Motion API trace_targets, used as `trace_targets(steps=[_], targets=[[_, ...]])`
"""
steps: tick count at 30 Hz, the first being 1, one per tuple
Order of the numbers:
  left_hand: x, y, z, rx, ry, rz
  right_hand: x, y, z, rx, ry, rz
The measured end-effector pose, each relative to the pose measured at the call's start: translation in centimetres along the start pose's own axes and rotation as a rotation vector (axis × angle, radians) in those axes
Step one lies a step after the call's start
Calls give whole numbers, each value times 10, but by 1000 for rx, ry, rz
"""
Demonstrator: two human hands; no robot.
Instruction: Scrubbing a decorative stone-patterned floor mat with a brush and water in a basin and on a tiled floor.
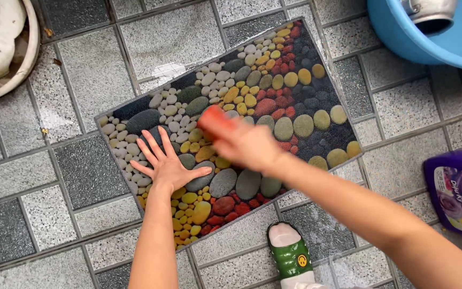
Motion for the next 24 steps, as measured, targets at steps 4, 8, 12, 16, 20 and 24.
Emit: trace_targets(steps=[4, 8, 12, 16, 20, 24], targets=[[1, -1, 3, 11, -9, 27, -28, 28, 14, -114, -393, 68], [4, -3, 0, -24, -21, 31, 98, -27, 9, 40, -223, -118], [2, -7, -3, -1, -4, 9, 227, -61, -7, 26, 286, -492], [2, -5, -3, 4, 8, -12, 178, -64, 30, 95, 230, -411], [3, -7, -2, 7, -8, -8, 14, 1, 73, 3, -32, -182], [3, -5, -3, 16, -6, 10, -7, 39, 73, -161, -373, -64]])
Point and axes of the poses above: each hand's wrist, its own z-axis towards the middle knuckle, its own y-axis out of the palm, x = y × z, the point moved 6 cm from there along z, towards the middle knuckle, and after that the axes turned 14 degrees about -y, right-handed, at the moved point
